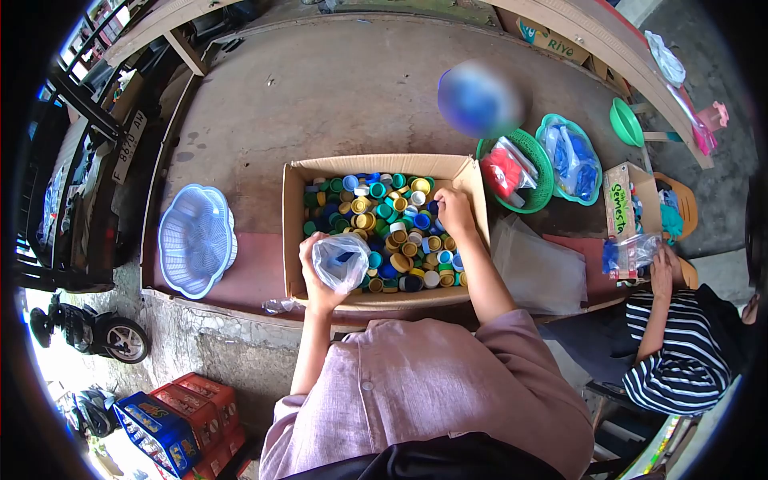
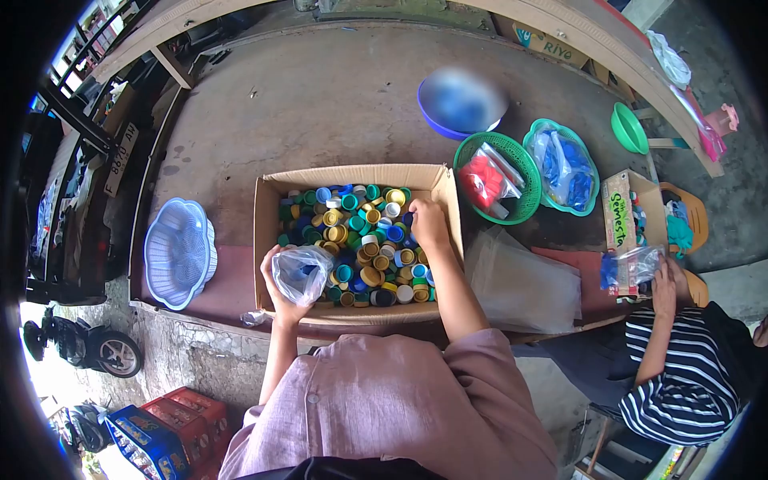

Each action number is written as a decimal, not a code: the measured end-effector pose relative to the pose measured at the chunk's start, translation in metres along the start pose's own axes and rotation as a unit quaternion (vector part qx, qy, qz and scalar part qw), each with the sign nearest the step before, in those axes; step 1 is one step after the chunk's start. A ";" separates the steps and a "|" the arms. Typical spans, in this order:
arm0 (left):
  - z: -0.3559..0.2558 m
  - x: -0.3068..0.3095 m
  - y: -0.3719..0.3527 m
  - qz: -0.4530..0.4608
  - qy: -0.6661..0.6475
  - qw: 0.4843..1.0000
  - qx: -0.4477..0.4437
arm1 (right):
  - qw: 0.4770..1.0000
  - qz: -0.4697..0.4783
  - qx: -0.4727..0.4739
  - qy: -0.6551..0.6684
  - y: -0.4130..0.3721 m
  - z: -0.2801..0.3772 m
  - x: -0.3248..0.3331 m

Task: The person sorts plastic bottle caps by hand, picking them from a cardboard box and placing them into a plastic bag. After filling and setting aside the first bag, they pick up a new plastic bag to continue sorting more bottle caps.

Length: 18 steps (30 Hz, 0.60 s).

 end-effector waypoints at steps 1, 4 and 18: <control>0.002 0.001 0.000 -0.004 -0.008 1.000 0.003 | 1.000 -0.001 0.002 0.000 0.000 0.007 0.004; 0.000 0.000 0.000 0.015 0.030 0.999 0.002 | 0.936 -0.003 -0.085 0.342 -0.003 0.002 0.005; -0.004 0.001 0.002 -0.002 0.041 0.999 0.003 | 0.940 -0.005 0.287 0.183 -0.061 0.242 0.042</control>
Point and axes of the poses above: each hand's wrist, its own y-axis towards the middle knuckle, its own x-axis out of the back of the hand, z = x × y, the point moved 10 cm from there along y, towards the middle knuckle, and after that the axes turned 1 degree about -x, right-handed, at the moved point
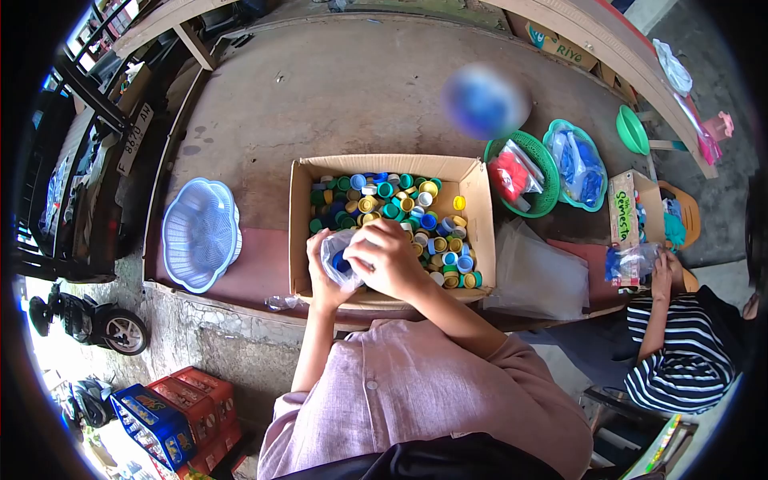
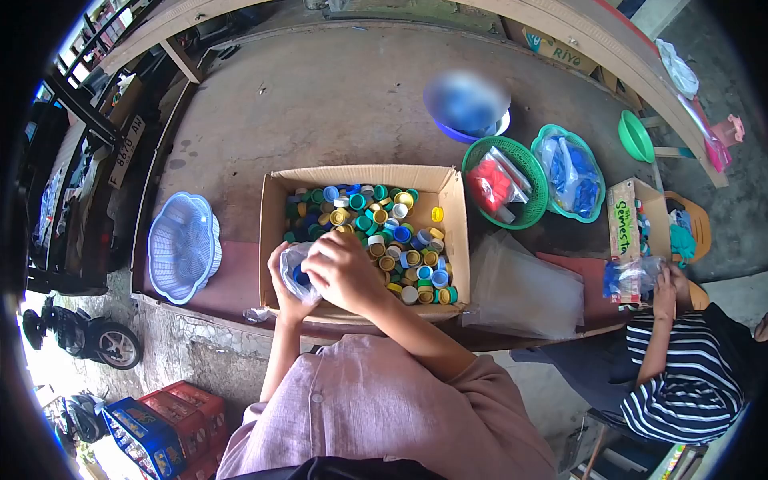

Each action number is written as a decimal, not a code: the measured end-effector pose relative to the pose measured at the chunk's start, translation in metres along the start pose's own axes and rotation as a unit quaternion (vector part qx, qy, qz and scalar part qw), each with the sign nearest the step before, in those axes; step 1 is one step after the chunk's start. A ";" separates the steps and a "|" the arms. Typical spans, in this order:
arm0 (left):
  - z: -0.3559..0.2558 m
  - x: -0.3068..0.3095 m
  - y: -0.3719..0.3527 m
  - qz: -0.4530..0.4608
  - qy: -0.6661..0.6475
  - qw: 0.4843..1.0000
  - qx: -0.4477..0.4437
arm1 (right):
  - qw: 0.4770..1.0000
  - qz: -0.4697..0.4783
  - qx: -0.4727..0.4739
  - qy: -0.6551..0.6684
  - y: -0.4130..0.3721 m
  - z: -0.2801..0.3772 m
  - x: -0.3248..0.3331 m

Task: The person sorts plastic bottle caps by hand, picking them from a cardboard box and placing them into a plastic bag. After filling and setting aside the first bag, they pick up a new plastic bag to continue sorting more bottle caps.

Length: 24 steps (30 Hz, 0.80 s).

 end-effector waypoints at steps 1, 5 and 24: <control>-0.018 0.002 0.006 -0.005 0.053 0.998 -0.031 | 0.997 0.017 0.005 -0.076 -0.003 0.005 -0.005; 0.004 0.000 -0.002 0.012 0.010 1.000 0.006 | 0.999 -0.048 -0.013 -0.015 0.000 -0.004 0.026; 0.005 -0.003 0.001 0.018 -0.021 0.999 0.017 | 0.949 0.107 -0.296 0.015 -0.083 -0.179 0.048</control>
Point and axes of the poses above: each hand's wrist, its own y-axis towards the middle knuckle, its own x-axis out of the back of the hand, z = x × y, the point moved 10 cm from there along y, towards the middle knuckle, and after that the axes turned 1 degree about -x, right-handed, at the moved point
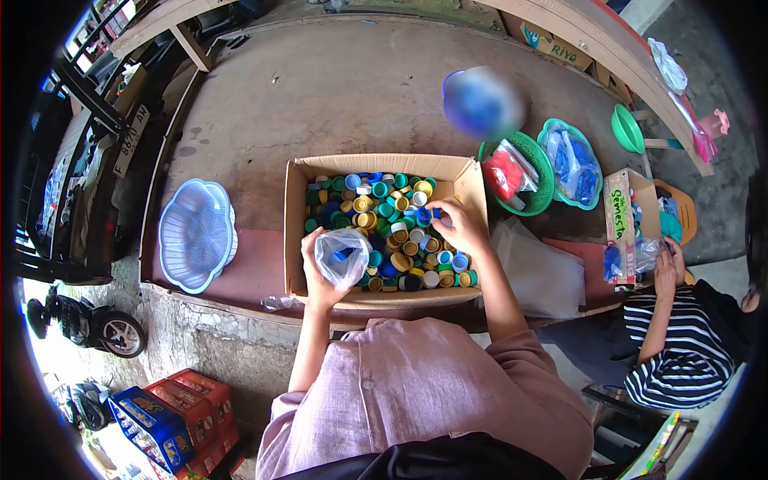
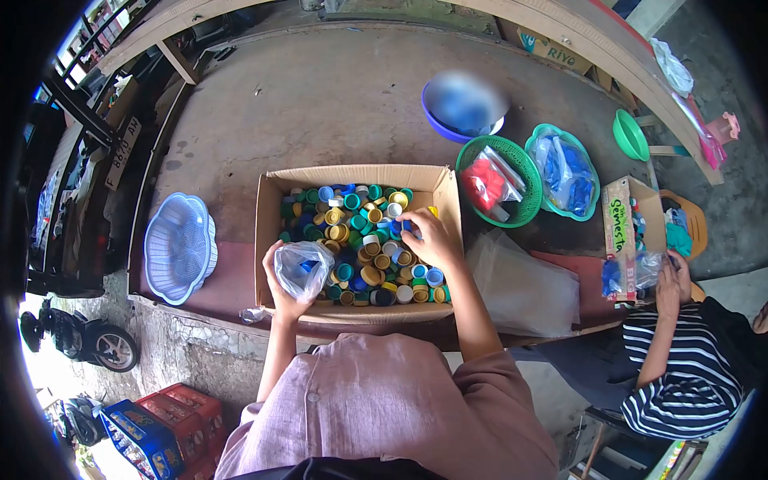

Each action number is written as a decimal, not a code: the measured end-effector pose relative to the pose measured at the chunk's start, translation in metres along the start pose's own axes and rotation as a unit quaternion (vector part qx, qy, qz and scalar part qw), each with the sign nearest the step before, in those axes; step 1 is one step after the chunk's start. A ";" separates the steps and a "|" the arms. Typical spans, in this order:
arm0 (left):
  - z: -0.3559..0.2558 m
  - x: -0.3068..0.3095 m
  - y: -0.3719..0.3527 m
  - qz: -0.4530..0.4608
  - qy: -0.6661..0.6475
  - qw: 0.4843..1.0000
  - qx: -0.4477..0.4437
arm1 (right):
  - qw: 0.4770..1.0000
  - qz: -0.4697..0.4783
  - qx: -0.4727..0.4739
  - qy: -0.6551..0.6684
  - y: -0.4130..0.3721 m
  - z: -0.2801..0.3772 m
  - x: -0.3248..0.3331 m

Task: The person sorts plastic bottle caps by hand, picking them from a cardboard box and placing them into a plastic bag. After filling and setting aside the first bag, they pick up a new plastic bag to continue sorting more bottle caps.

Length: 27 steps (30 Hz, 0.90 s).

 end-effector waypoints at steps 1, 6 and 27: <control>0.001 0.000 0.000 0.001 -0.001 1.000 0.005 | 0.991 -0.001 -0.030 0.132 -0.001 -0.005 -0.001; -0.001 -0.001 0.001 0.005 0.013 1.000 -0.002 | 0.881 0.012 -0.062 0.469 -0.009 -0.001 -0.011; 0.001 -0.001 -0.002 0.009 0.008 1.000 -0.011 | 0.936 -0.306 -0.036 0.168 -0.026 -0.018 0.030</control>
Point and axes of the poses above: each hand's wrist, its own y-axis towards the middle knuckle, its own x-axis out of the back of the hand, z = x × y, the point moved 10 cm from there along y, towards the middle knuckle, and after that the axes turned 1 degree about -x, right-handed, at the moved point
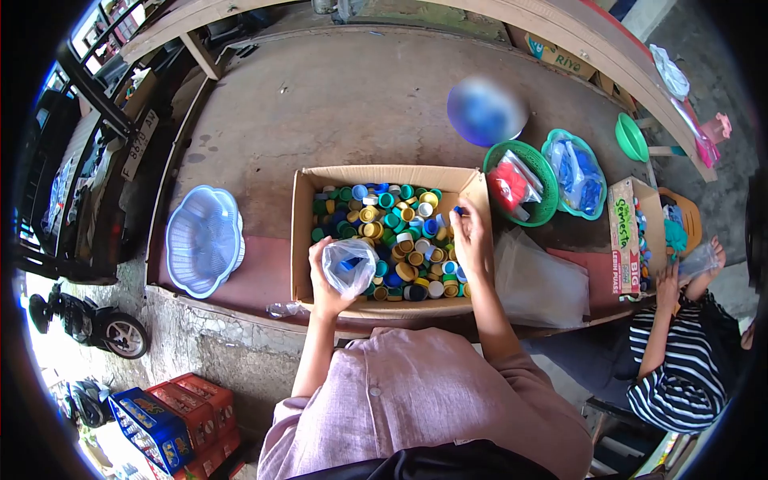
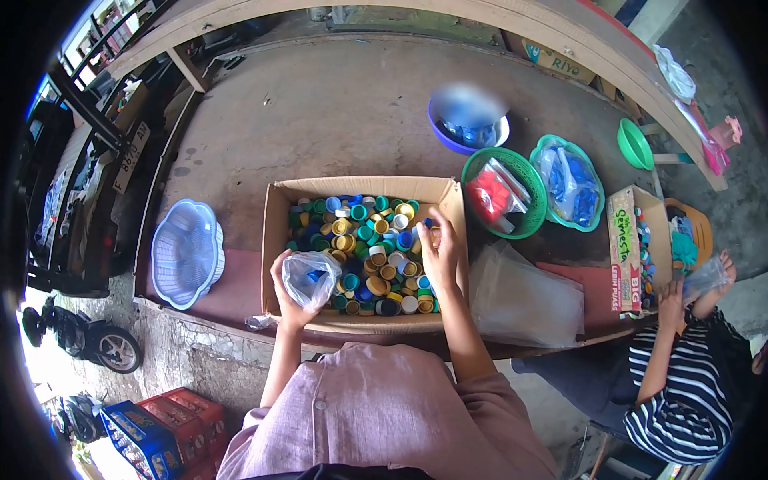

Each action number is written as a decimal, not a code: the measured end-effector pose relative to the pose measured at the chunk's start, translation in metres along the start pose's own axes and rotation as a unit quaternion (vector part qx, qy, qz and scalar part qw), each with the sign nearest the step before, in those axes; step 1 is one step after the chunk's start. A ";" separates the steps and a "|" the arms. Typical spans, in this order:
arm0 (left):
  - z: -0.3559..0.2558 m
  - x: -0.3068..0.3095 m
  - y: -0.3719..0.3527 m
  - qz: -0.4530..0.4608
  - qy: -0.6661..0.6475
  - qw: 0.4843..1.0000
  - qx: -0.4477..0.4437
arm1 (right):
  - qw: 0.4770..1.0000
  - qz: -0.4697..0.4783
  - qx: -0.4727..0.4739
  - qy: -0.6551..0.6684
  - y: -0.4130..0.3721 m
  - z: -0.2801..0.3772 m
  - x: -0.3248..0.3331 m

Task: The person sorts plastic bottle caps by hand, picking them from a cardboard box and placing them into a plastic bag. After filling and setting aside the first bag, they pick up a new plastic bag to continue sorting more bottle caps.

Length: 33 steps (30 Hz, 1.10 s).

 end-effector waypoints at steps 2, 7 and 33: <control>0.003 0.000 -0.002 -0.001 0.004 1.000 -0.008 | 0.994 0.025 0.102 0.026 -0.014 0.086 -0.010; 0.000 0.001 0.000 -0.019 -0.019 1.000 0.010 | 0.898 0.165 0.406 -0.036 -0.088 0.197 -0.071; -0.038 -0.038 -0.006 0.060 -0.447 0.867 0.212 | 0.888 0.206 -0.076 0.403 -0.035 0.127 -0.023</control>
Point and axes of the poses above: each hand's wrist, its own y-axis towards the middle knuckle, its own x-axis out of the back of the hand, z = x × y, the point moved 10 cm from there along y, towards the middle knuckle, and after that the axes turned 1 degree about -x, right-handed, at the moved point
